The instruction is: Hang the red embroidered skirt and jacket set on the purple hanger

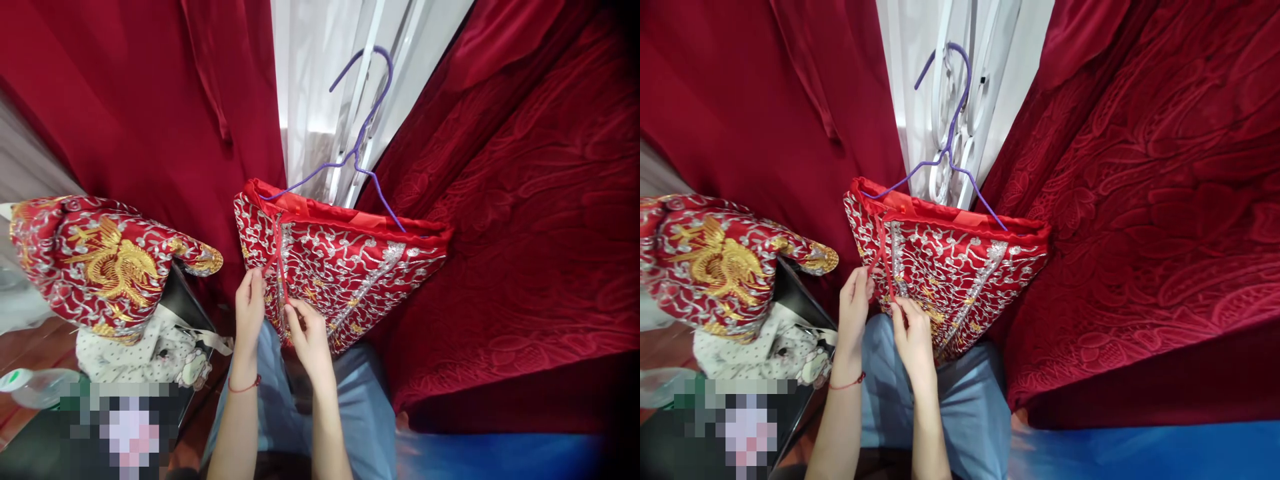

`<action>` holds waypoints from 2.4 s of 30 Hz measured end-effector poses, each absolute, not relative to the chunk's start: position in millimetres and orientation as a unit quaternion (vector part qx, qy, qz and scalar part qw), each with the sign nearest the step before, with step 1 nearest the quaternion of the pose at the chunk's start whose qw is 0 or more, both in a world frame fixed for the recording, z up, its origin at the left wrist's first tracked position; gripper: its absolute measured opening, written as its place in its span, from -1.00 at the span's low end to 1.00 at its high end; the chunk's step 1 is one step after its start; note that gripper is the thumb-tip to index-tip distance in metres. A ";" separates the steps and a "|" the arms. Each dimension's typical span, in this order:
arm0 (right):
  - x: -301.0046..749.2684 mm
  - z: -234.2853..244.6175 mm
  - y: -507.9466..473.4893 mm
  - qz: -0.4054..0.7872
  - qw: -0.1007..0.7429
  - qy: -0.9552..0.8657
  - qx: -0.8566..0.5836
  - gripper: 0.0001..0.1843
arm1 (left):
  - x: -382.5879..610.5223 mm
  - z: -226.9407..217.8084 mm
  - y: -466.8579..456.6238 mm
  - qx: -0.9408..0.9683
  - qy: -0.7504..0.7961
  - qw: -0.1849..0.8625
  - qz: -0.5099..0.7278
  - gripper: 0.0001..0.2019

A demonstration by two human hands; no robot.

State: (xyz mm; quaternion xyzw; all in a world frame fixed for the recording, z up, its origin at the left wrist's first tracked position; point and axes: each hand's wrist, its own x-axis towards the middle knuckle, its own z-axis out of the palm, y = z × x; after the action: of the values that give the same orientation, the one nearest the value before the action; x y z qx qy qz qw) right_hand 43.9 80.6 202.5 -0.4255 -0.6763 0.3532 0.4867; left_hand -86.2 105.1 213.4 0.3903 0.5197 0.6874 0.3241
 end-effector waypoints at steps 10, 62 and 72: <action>40.5 197.3 78.7 0.285 0.344 -0.773 -0.451 -0.73 | -86.9 252.2 141.2 0.412 0.455 0.306 0.728 -0.72; 10.9 264.2 104.5 0.162 0.515 -0.712 -0.450 -0.82 | -67.7 224.4 86.0 0.398 0.461 0.290 0.738 -0.67; 28.3 266.3 110.7 0.313 0.593 -0.649 -0.361 -0.72 | -70.0 226.1 83.1 0.382 0.468 0.323 0.728 -0.63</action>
State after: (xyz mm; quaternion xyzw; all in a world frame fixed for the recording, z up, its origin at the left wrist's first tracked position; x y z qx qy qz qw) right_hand 28.3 110.7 266.3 -0.3609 -0.6485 0.3125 0.5928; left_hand -70.0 83.1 226.1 0.3825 0.4681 0.7281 0.3231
